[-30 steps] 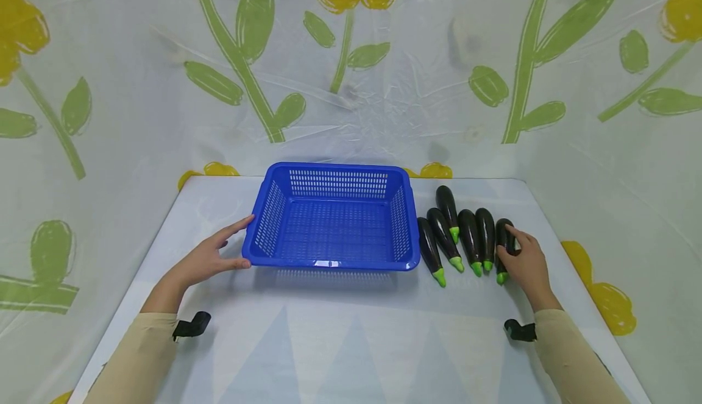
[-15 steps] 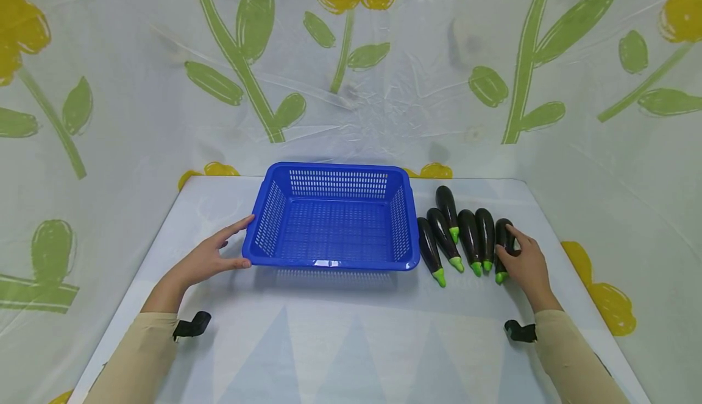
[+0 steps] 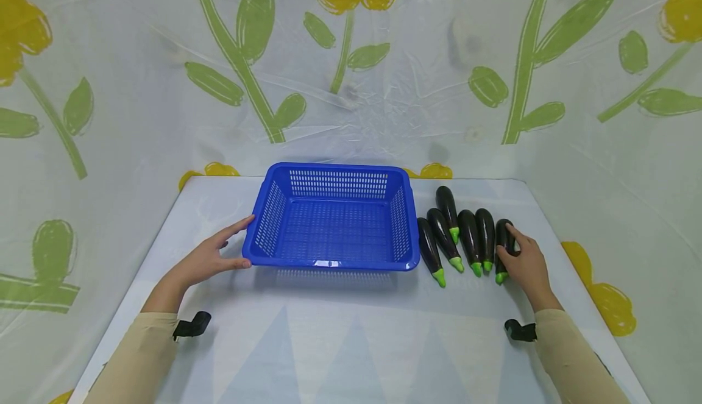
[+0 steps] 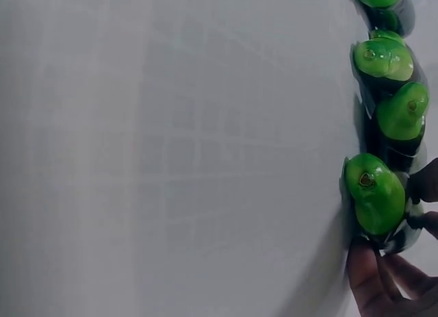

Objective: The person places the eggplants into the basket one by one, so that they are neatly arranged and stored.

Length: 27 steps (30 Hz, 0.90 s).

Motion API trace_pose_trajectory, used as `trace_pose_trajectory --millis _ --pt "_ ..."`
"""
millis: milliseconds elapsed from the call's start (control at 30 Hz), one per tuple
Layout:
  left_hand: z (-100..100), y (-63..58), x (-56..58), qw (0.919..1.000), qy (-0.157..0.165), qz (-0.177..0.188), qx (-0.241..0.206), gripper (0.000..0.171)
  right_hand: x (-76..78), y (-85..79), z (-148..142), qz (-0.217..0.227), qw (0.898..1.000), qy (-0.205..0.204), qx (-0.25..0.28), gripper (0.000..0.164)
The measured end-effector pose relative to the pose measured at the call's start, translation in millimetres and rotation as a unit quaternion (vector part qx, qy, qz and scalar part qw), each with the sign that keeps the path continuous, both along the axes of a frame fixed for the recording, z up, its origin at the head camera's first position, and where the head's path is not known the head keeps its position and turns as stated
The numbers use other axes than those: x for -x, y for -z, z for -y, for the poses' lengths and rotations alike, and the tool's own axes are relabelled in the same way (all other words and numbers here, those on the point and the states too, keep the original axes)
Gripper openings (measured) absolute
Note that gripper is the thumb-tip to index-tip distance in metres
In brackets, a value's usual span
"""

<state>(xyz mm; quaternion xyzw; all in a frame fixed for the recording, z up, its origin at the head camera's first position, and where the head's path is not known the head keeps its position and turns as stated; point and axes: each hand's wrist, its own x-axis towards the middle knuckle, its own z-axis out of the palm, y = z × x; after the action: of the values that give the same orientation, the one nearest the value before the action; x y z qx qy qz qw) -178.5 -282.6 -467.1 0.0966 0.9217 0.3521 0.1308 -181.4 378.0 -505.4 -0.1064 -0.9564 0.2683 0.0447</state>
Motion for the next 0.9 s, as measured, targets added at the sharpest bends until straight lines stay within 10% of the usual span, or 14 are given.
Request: trace_pose_trajectory --millis 900 --pt "0.1 3.1 1.2 1.0 -0.001 -0.002 0.0 0.103 -3.9 -1.9 2.1 -0.046 0.998 0.015 0.029 0.06"
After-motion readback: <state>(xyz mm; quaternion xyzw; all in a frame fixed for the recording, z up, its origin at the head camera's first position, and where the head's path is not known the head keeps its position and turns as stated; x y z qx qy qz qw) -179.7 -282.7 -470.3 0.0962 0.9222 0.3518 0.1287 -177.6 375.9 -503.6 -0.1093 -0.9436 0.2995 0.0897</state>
